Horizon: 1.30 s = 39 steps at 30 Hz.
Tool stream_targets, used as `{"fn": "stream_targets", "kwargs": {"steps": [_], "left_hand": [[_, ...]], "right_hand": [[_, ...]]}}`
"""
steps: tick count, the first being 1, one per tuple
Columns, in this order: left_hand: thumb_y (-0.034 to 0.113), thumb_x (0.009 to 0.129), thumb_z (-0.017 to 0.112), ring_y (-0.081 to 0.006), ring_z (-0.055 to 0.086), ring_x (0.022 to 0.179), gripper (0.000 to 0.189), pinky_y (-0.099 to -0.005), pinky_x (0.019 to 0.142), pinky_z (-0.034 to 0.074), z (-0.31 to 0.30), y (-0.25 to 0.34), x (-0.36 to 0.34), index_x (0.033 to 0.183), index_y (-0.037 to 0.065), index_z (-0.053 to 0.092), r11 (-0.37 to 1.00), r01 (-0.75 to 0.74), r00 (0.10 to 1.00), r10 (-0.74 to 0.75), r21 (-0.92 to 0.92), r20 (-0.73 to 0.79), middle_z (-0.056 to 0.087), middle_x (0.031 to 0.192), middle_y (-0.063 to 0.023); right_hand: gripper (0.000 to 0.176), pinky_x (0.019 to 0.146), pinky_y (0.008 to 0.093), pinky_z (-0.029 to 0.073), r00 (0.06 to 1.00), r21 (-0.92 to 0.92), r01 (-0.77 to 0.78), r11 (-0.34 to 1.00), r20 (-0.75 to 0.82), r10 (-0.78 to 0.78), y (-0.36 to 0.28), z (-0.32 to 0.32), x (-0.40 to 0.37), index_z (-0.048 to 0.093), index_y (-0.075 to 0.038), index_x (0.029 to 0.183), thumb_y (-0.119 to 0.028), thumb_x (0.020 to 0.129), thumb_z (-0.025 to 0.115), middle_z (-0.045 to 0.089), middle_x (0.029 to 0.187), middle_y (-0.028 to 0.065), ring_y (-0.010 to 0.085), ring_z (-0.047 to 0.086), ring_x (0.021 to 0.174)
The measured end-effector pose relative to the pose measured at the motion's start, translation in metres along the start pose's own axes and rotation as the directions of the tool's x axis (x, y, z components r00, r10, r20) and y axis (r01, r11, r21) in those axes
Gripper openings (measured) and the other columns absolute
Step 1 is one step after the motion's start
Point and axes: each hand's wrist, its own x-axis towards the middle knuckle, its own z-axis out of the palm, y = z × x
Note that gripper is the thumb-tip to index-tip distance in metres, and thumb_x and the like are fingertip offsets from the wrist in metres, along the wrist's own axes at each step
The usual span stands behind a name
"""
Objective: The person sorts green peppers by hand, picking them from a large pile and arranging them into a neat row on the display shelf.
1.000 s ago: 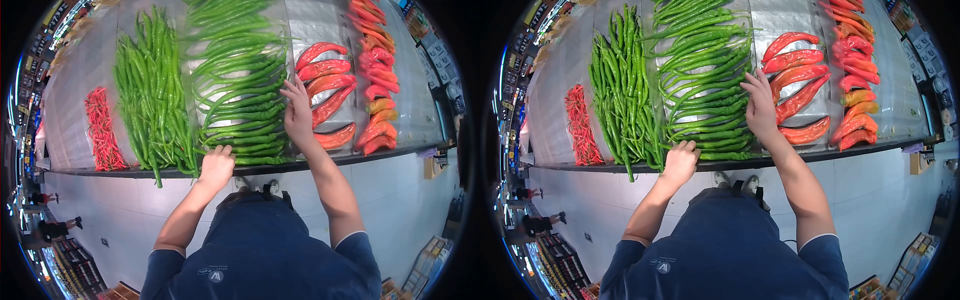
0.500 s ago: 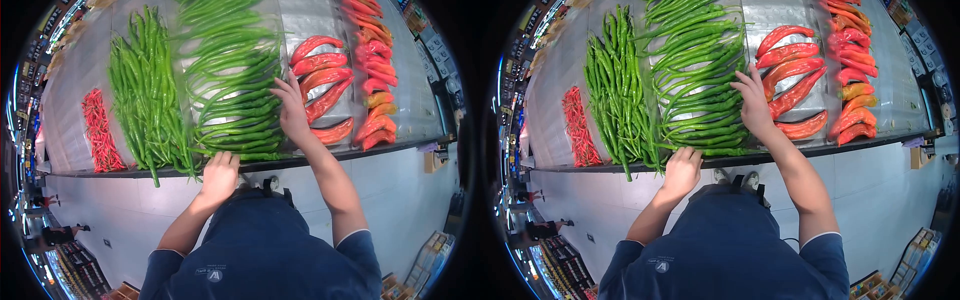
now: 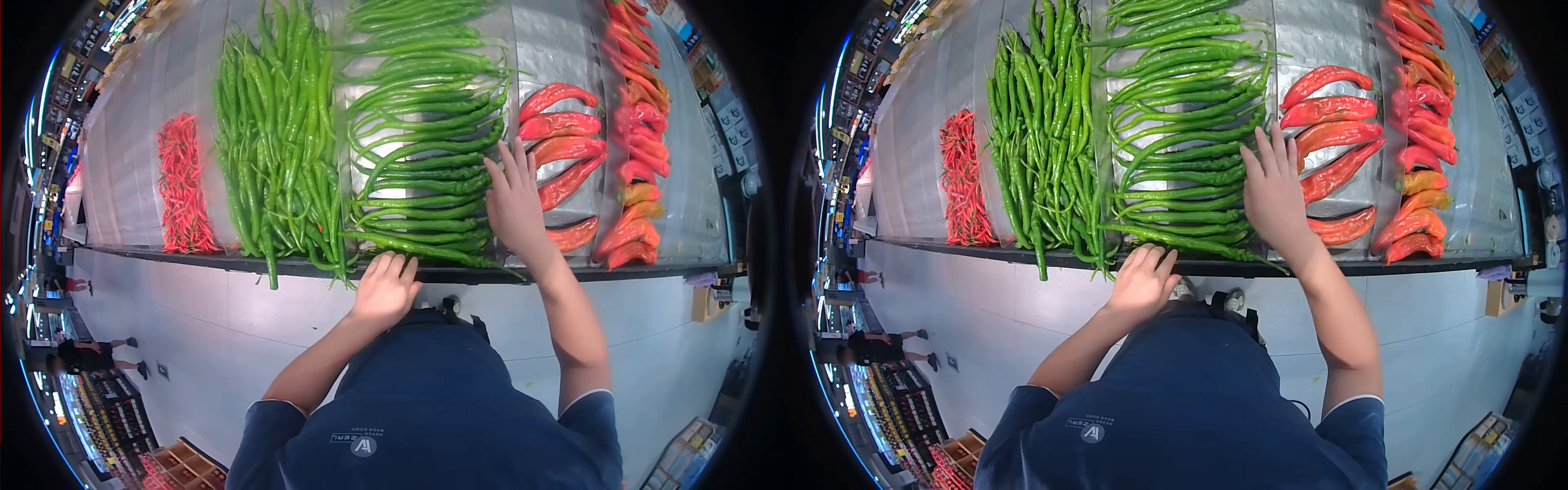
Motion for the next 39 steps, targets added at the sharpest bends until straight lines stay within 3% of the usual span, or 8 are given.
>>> {"fn": "stream_targets", "kwargs": {"steps": [2, 4, 7, 14, 21, 28, 33, 39], "left_hand": [[0.021, 0.087, 0.07, -0.034, 0.057, 0.112, 0.036, -0.0448, 0.1, 0.046, -0.006, 0.0, -0.002, 0.117, -0.001, 0.068, 1.0, -0.014, 0.999, 0.015, 0.012, -0.051, 0.063, 0.114, -0.0158], [0.014, 0.085, 0.071, -0.0344, 0.057, 0.112, 0.032, -0.0454, 0.098, 0.046, -0.02, -0.002, -0.005, 0.113, -0.001, 0.068, 0.998, 0.053, 0.986, -0.058, -0.036, -0.159, 0.063, 0.116, -0.0152], [0.006, 0.082, 0.07, -0.0344, 0.056, 0.113, 0.03, -0.0462, 0.096, 0.045, -0.036, -0.016, -0.003, 0.111, -0.002, 0.069, 0.993, 0.1, 0.964, -0.083, 0.056, -0.254, 0.062, 0.118, -0.0145], [0.001, 0.07, 0.066, -0.0326, 0.053, 0.11, 0.036, -0.045, 0.09, 0.042, -0.036, -0.051, 0.005, 0.105, -0.002, 0.069, 0.987, 0.116, 0.981, -0.095, 0.115, -0.17, 0.062, 0.113, -0.0133], [0.001, 0.076, 0.069, -0.031, 0.056, 0.104, 0.023, -0.0452, 0.086, 0.041, -0.031, -0.053, 0.013, 0.099, 0.0, 0.071, 0.994, 0.068, 0.983, -0.052, 0.082, -0.178, 0.065, 0.107, -0.0109], [-0.007, 0.083, 0.066, -0.0345, 0.058, 0.092, 0.011, -0.0426, 0.082, 0.048, -0.045, -0.059, 0.014, 0.093, -0.004, 0.069, 0.969, 0.009, 0.902, -0.114, -0.245, -0.417, 0.065, 0.097, -0.0159], [-0.009, 0.093, 0.054, -0.0196, 0.057, 0.09, 0.009, -0.0297, 0.077, 0.047, -0.06, -0.061, 0.002, 0.095, -0.006, 0.062, 0.859, -0.034, 0.794, -0.287, -0.511, -0.535, 0.06, 0.1, -0.0123], [0.013, 0.106, 0.041, -0.0128, 0.05, 0.077, 0.025, -0.0279, 0.067, 0.043, -0.062, -0.072, 0.014, 0.099, -0.002, 0.06, 0.669, -0.04, 0.817, -0.406, -0.743, -0.409, 0.057, 0.098, -0.0081]], "right_hand": [[0.042, 0.115, 0.0523, 0.037, 0.996, -0.098, 0.091, 0.991, -0.012, -0.092, -0.024, -0.013, -0.008, 0.061, 0.003, 0.12, 0.003, 0.078, 0.06, 0.05, 0.139, 0.0251, 0.043, 0.041, 0.139], [0.036, 0.102, 0.0476, 0.048, 0.979, 0.168, 0.187, 0.968, 0.054, -0.198, -0.038, -0.002, -0.033, 0.065, 0.003, 0.108, -0.004, 0.073, 0.064, 0.061, 0.113, 0.0172, 0.0356, 0.059, 0.113], [0.023, 0.082, 0.037, 0.046, 0.899, 0.171, 0.312, 0.934, 0.266, -0.349, -0.052, 0.01, -0.063, 0.066, -0.003, 0.096, -0.012, 0.076, 0.061, 0.058, 0.092, 0.0091, 0.0268, 0.056, 0.09], [0.02, 0.087, 0.0377, 0.045, 0.944, 0.163, 0.169, 0.972, 0.259, -0.207, -0.056, 0.027, -0.072, 0.069, -0.006, 0.094, -0.009, 0.076, 0.061, 0.062, 0.092, 0.0072, 0.0257, 0.058, 0.095], [0.022, 0.088, 0.0383, 0.043, 0.906, 0.027, 0.049, 0.998, 0.42, -0.056, -0.06, 0.037, -0.068, 0.067, -0.011, 0.103, -0.017, 0.082, 0.067, 0.067, 0.091, 0.0026, 0.0221, 0.06, 0.1], [0.025, 0.082, 0.0317, 0.045, 0.966, -0.07, 0.171, 0.983, 0.208, -0.154, -0.072, 0.034, -0.069, 0.064, -0.004, 0.101, -0.014, 0.079, 0.06, 0.057, 0.089, 0.004, 0.0204, 0.058, 0.089], [0.047, 0.075, 0.0324, 0.045, 0.978, -0.057, 0.208, 0.977, 0.008, -0.208, -0.088, 0.022, -0.083, 0.063, 0.005, 0.118, -0.016, 0.076, 0.057, 0.056, 0.089, 0.0087, 0.0215, 0.056, 0.082], [0.044, 0.074, 0.0352, 0.047, 1.0, 0.024, 0.009, 1.0, 0.021, -0.01, -0.102, 0.014, -0.09, 0.063, 0.002, 0.121, -0.02, 0.083, 0.063, 0.057, 0.093, 0.0091, 0.0229, 0.059, 0.083]]}}
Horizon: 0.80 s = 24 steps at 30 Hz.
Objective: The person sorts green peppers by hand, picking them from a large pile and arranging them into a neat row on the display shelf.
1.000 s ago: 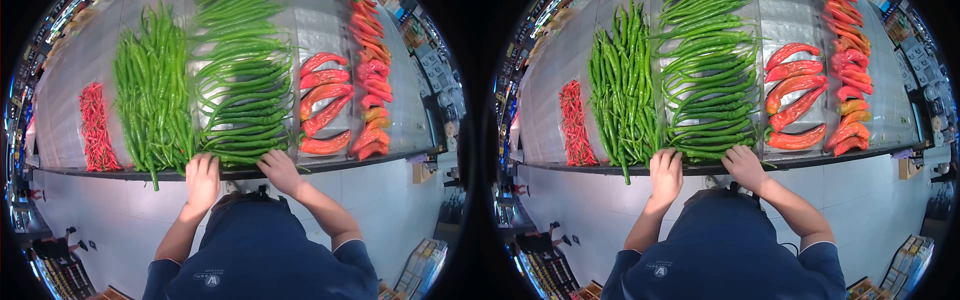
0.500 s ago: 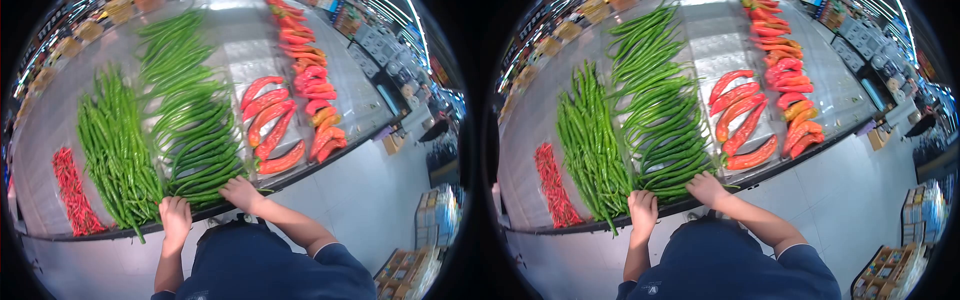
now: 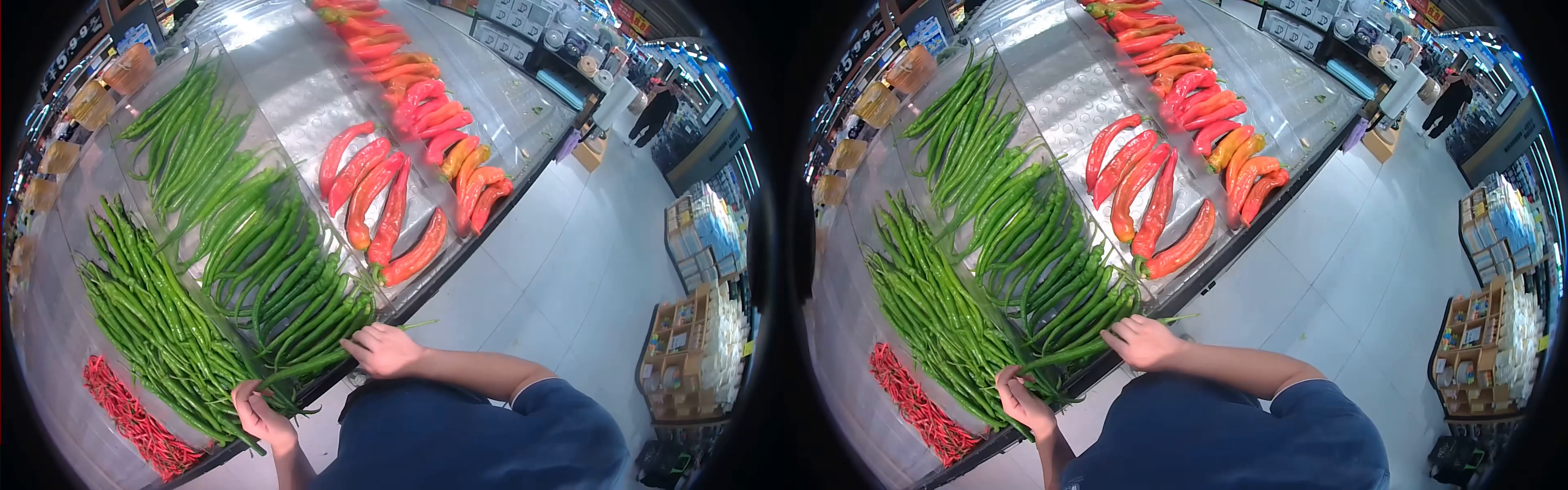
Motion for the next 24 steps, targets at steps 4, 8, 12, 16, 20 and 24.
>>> {"fn": "stream_targets", "kwargs": {"steps": [4, 8, 12, 16, 20, 24], "left_hand": [[0.03, 0.111, 0.036, -0.0082, 0.046, 0.061, 0.039, -0.0241, 0.056, 0.035, -0.011, -0.013, 0.004, 0.109, 0.0, 0.061, 0.986, 0.161, 0.984, -0.157, -0.047, 0.08, 0.056, 0.077, -0.003], [-0.004, 0.099, 0.042, -0.0128, 0.057, 0.069, 0.03, -0.0241, 0.056, 0.045, -0.017, -0.021, 0.003, 0.123, -0.003, 0.06, 0.943, 0.332, 0.917, -0.318, -0.018, 0.241, 0.062, 0.096, -0.0125], [-0.01, 0.08, 0.058, -0.04, 0.052, 0.11, 0.035, -0.0473, 0.097, 0.043, -0.019, -0.015, 0.001, 0.113, -0.002, 0.065, 0.863, -0.194, 0.953, 0.053, 0.467, 0.298, 0.056, 0.119, -0.0212], [-0.001, 0.08, 0.068, -0.0416, 0.045, 0.121, 0.041, -0.0507, 0.104, 0.037, -0.038, -0.033, -0.009, 0.12, 0.0, 0.06, 0.784, -0.075, 0.991, -0.009, 0.616, 0.133, 0.051, 0.128, -0.0223], [0.013, 0.082, 0.072, -0.0456, 0.038, 0.128, 0.054, -0.0558, 0.108, 0.032, -0.061, -0.042, 0.005, 0.13, -0.003, 0.053, 0.65, -0.002, 0.999, -0.033, 0.76, 0.031, 0.044, 0.136, -0.0253], [0.021, 0.08, 0.078, -0.0472, 0.035, 0.132, 0.068, -0.0574, 0.11, 0.029, -0.074, -0.051, 0.017, 0.136, -0.003, 0.048, 0.597, 0.059, 0.998, -0.066, 0.8, -0.024, 0.04, 0.14, -0.0272]], "right_hand": [[0.038, 0.077, 0.0361, 0.049, 0.986, 0.024, -0.143, 0.989, 0.091, 0.14, 0.007, -0.008, -0.005, 0.065, -0.006, 0.121, -0.028, 0.09, 0.068, 0.057, 0.094, 0.0072, 0.0238, 0.06, 0.086], [0.037, 0.078, 0.0379, 0.049, 0.98, -0.071, -0.171, 0.983, 0.089, 0.177, 0.013, 0.003, -0.013, 0.065, -0.009, 0.12, -0.03, 0.089, 0.07, 0.058, 0.095, 0.0069, 0.0245, 0.06, 0.088], [0.038, 0.078, 0.0386, 0.049, 0.976, -0.056, -0.192, 0.98, 0.091, 0.197, 0.008, -0.002, -0.009, 0.067, -0.008, 0.118, -0.027, 0.086, 0.073, 0.06, 0.094, 0.0075, 0.0252, 0.061, 0.086], [0.037, 0.073, 0.0417, 0.05, 0.984, -0.032, -0.162, 0.986, 0.075, 0.164, 0.003, 0.005, 0.004, 0.069, -0.003, 0.113, -0.022, 0.082, 0.076, 0.063, 0.094, 0.0105, 0.0287, 0.064, 0.083], [0.036, 0.073, 0.043, 0.05, 0.991, -0.008, -0.117, 0.993, 0.056, 0.118, -0.002, 0.012, 0.012, 0.069, 0.0, 0.112, -0.017, 0.081, 0.076, 0.062, 0.095, 0.0127, 0.0311, 0.062, 0.083], [0.036, 0.075, 0.0434, 0.05, 0.994, 0.028, -0.086, 0.996, 0.067, 0.084, -0.006, 0.029, 0.009, 0.068, 0.0, 0.113, -0.017, 0.082, 0.075, 0.062, 0.095, 0.0131, 0.0313, 0.062, 0.085]]}}
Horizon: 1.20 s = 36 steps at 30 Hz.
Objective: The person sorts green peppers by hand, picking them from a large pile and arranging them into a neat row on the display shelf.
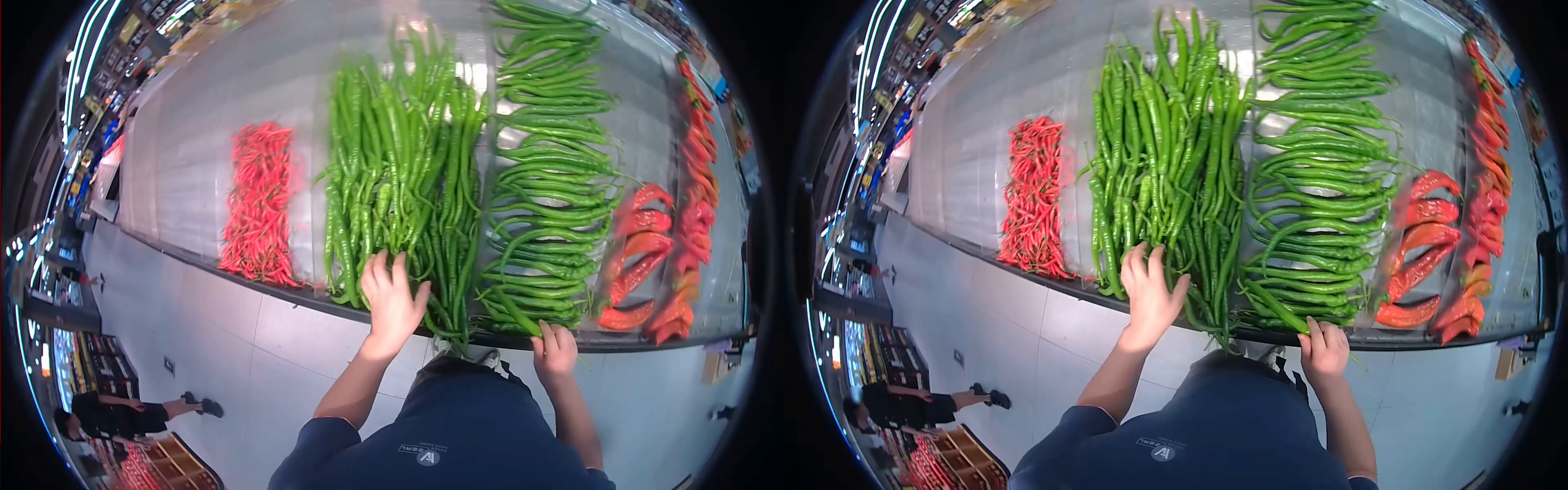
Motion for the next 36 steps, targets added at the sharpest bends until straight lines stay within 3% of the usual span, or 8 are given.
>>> {"fn": "stream_targets", "kwargs": {"steps": [4, 9, 12, 20, 24, 28, 30, 36], "left_hand": [[0.039, 0.076, 0.084, -0.048, 0.035, 0.132, 0.081, -0.0599, 0.113, 0.024, 0.001, 0.004, -0.003, 0.137, -0.003, 0.051, 0.999, -0.031, 0.994, 0.027, 0.034, 0.102, 0.038, 0.141, -0.0311], [0.069, 0.076, 0.072, -0.0536, 0.031, 0.137, 0.1, -0.0624, 0.114, 0.021, 0.019, 0.012, -0.01, 0.137, -0.008, 0.052, 0.998, 0.055, 0.97, -0.056, 0.013, 0.238, 0.032, 0.148, -0.0412], [0.069, 0.074, 0.073, -0.0531, 0.031, 0.138, 0.101, -0.0642, 0.114, 0.02, 0.026, 0.016, -0.011, 0.137, -0.008, 0.052, 0.996, 0.062, 0.968, -0.074, 0.057, 0.242, 0.032, 0.148, -0.0415], [0.056, 0.078, 0.073, -0.0545, 0.027, 0.14, 0.086, -0.0714, 0.113, 0.013, 0.036, 0.02, -0.013, 0.127, -0.011, 0.053, 0.995, 0.1, 0.967, -0.099, 0.009, 0.233, 0.03, 0.147, -0.0436], [0.054, 0.085, 0.069, -0.0547, 0.027, 0.14, 0.084, -0.0645, 0.116, 0.017, 0.037, 0.021, -0.021, 0.131, -0.013, 0.049, 0.99, 0.103, 0.985, -0.089, -0.093, 0.147, 0.026, 0.149, -0.0441], [0.029, 0.089, 0.073, -0.0521, 0.032, 0.137, 0.062, -0.0575, 0.114, 0.028, 0.008, 0.019, -0.049, 0.133, -0.008, 0.051, 0.974, 0.04, 0.999, -0.037, -0.223, 0.016, 0.033, 0.148, -0.0348], [0.017, 0.087, 0.074, -0.0474, 0.042, 0.129, 0.046, -0.0523, 0.107, 0.038, -0.005, 0.016, -0.073, 0.123, -0.005, 0.057, 0.979, -0.009, 0.997, -0.007, -0.203, -0.079, 0.047, 0.136, -0.028], [0.009, 0.088, 0.067, -0.0365, 0.062, 0.098, 0.019, -0.0438, 0.087, 0.051, -0.019, 0.002, -0.15, 0.104, -0.001, 0.062, 0.951, 0.071, 0.986, -0.022, -0.302, 0.163, 0.063, 0.1, -0.0161]], "right_hand": [[0.035, 0.072, 0.0427, 0.049, 0.999, -0.07, 0.033, 0.997, -0.024, -0.035, -0.003, 0.008, 0.001, 0.069, 0.0, 0.114, -0.017, 0.084, 0.073, 0.061, 0.093, 0.0128, 0.0306, 0.061, 0.083], [0.033, 0.071, 0.0409, 0.048, 0.996, -0.175, -0.001, 0.984, -0.084, -0.014, -0.009, 0.016, 0.003, 0.069, 0.001, 0.114, -0.018, 0.087, 0.071, 0.061, 0.09, 0.0119, 0.0291, 0.061, 0.08], [0.032, 0.071, 0.0405, 0.048, 0.995, -0.197, 0.004, 0.98, -0.096, -0.024, -0.009, 0.019, 0.001, 0.069, -0.001, 0.115, -0.018, 0.088, 0.07, 0.062, 0.091, 0.0113, 0.0288, 0.061, 0.08], [0.03, 0.072, 0.0415, 0.049, 0.998, -0.201, -0.01, 0.979, -0.062, -0.003, -0.005, 0.021, 0.0, 0.069, -0.003, 0.116, -0.019, 0.09, 0.069, 0.063, 0.094, 0.0109, 0.0302, 0.062, 0.082], [0.031, 0.073, 0.0414, 0.049, 0.999, -0.202, 0.017, 0.979, -0.048, -0.027, 0.0, 0.023, -0.001, 0.068, -0.002, 0.117, -0.02, 0.091, 0.068, 0.063, 0.094, 0.0118, 0.0307, 0.063, 0.083], [0.032, 0.073, 0.0416, 0.049, 0.996, -0.201, 0.03, 0.979, -0.081, -0.047, 0.004, 0.027, -0.004, 0.068, -0.003, 0.117, -0.021, 0.09, 0.068, 0.064, 0.096, 0.0118, 0.0307, 0.063, 0.085], [0.032, 0.073, 0.0417, 0.049, 0.994, -0.199, 0.04, 0.979, -0.096, -0.06, 0.006, 0.029, -0.006, 0.069, -0.003, 0.116, -0.021, 0.09, 0.068, 0.064, 0.096, 0.0117, 0.0305, 0.064, 0.085], [0.035, 0.073, 0.0421, 0.049, 0.994, -0.174, 0.041, 0.984, -0.096, -0.058, 0.007, 0.03, -0.005, 0.068, -0.003, 0.117, -0.017, 0.085, 0.072, 0.064, 0.097, 0.0116, 0.0304, 0.064, 0.086]]}}
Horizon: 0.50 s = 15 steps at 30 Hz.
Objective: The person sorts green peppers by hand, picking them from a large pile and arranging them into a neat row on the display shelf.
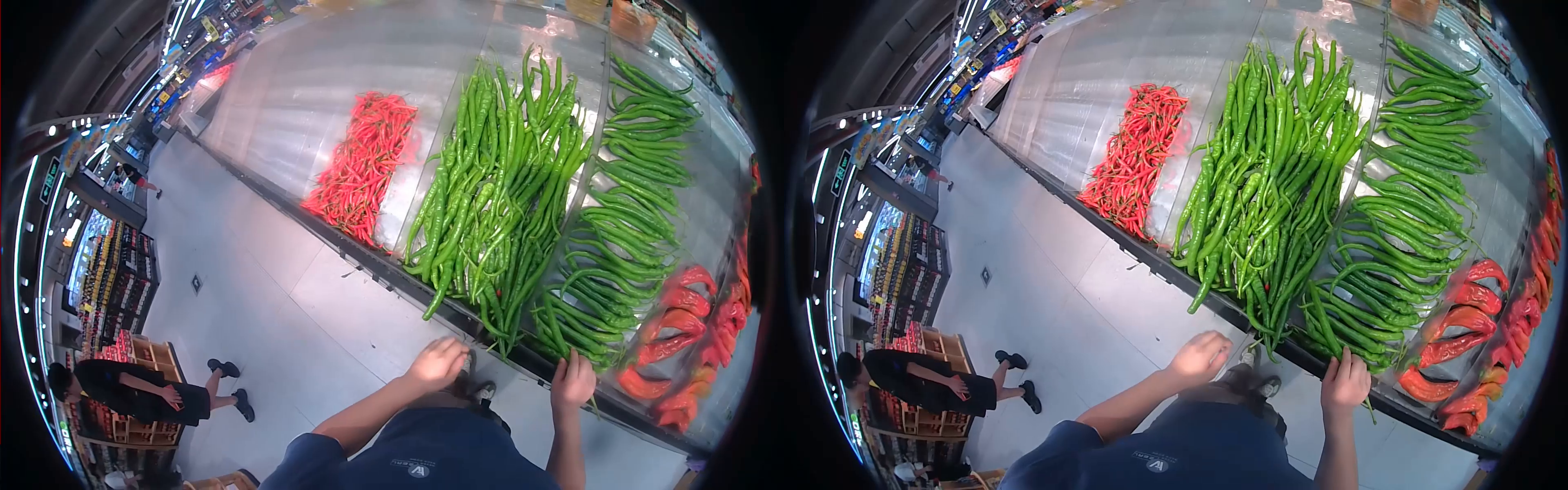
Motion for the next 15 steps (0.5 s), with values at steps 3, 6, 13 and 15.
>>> {"fn": "stream_targets", "kwargs": {"steps": [3, 6, 13, 15], "left_hand": [[0.015, 0.091, 0.065, -0.0369, 0.064, 0.093, 0.021, -0.0462, 0.087, 0.052, -0.008, 0.001, -0.027, 0.108, 0.002, 0.063, 0.993, -0.102, 0.96, 0.112, -0.051, 0.257, 0.065, 0.099, -0.0162], [0.021, 0.093, 0.062, -0.0372, 0.065, 0.096, 0.029, -0.0485, 0.085, 0.052, -0.012, -0.009, -0.049, 0.115, 0.002, 0.061, 0.997, 0.035, 0.851, -0.062, 0.062, 0.522, 0.066, 0.101, -0.0172], [0.026, 0.094, 0.063, -0.0395, 0.064, 0.1, 0.036, -0.0492, 0.087, 0.051, -0.038, -0.057, -0.068, 0.119, 0.001, 0.059, 0.99, -0.018, 0.827, -0.065, 0.143, 0.558, 0.065, 0.104, -0.0182], [0.026, 0.094, 0.063, -0.0392, 0.064, 0.101, 0.036, -0.0488, 0.087, 0.051, -0.06, -0.075, -0.069, 0.119, 0.001, 0.06, 0.992, -0.055, 0.864, -0.007, 0.109, 0.504, 0.065, 0.105, -0.0183]], "right_hand": [[0.033, 0.072, 0.0438, 0.049, 0.998, 0.032, -0.005, 0.999, 0.056, 0.003, 0.002, -0.002, 0.005, 0.068, -0.002, 0.116, -0.015, 0.086, 0.071, 0.065, 0.098, 0.014, 0.0335, 0.064, 0.086], [0.033, 0.072, 0.0461, 0.05, 0.988, 0.166, -0.065, 0.984, 0.152, 0.04, 0.007, -0.01, 0.009, 0.065, 0.002, 0.117, -0.014, 0.089, 0.068, 0.064, 0.1, 0.0182, 0.0378, 0.064, 0.087], [0.026, 0.08, 0.0463, 0.05, 0.985, 0.191, -0.173, 0.966, 0.047, 0.167, -0.03, -0.045, 0.012, 0.061, 0.003, 0.122, -0.01, 0.1, 0.059, 0.061, 0.107, 0.0227, 0.0431, 0.061, 0.094], [0.027, 0.083, 0.0451, 0.049, 0.972, 0.245, -0.231, 0.942, 0.015, 0.234, -0.065, -0.047, 0.014, 0.06, 0.003, 0.123, -0.011, 0.101, 0.059, 0.06, 0.108, 0.0224, 0.0414, 0.061, 0.095]]}}
